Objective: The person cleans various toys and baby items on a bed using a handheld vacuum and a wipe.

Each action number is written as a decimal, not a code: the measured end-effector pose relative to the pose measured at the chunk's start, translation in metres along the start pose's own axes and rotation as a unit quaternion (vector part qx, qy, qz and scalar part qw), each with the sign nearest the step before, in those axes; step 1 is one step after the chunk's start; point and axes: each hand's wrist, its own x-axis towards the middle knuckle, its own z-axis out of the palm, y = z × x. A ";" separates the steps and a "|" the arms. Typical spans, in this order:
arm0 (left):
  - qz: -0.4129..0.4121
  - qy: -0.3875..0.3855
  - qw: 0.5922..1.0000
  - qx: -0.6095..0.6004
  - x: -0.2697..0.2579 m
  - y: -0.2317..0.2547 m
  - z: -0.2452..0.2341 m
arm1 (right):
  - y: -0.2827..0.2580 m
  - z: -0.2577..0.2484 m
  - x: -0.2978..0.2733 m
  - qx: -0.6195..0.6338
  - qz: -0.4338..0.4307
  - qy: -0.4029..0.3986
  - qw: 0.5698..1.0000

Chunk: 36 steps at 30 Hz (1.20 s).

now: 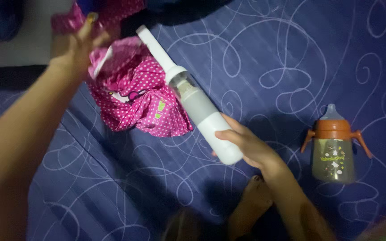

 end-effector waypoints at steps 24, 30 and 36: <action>-0.219 -0.016 0.944 -0.245 -0.079 0.180 -0.056 | 0.154 0.099 -0.005 0.194 0.039 0.014 0.980; -0.201 0.022 0.957 -0.209 -0.100 0.215 -0.085 | 0.182 0.077 -0.020 0.221 0.024 0.056 0.973; -0.218 -0.073 0.953 -0.196 -0.086 0.280 -0.128 | 0.190 0.030 -0.040 0.246 -0.051 0.097 0.963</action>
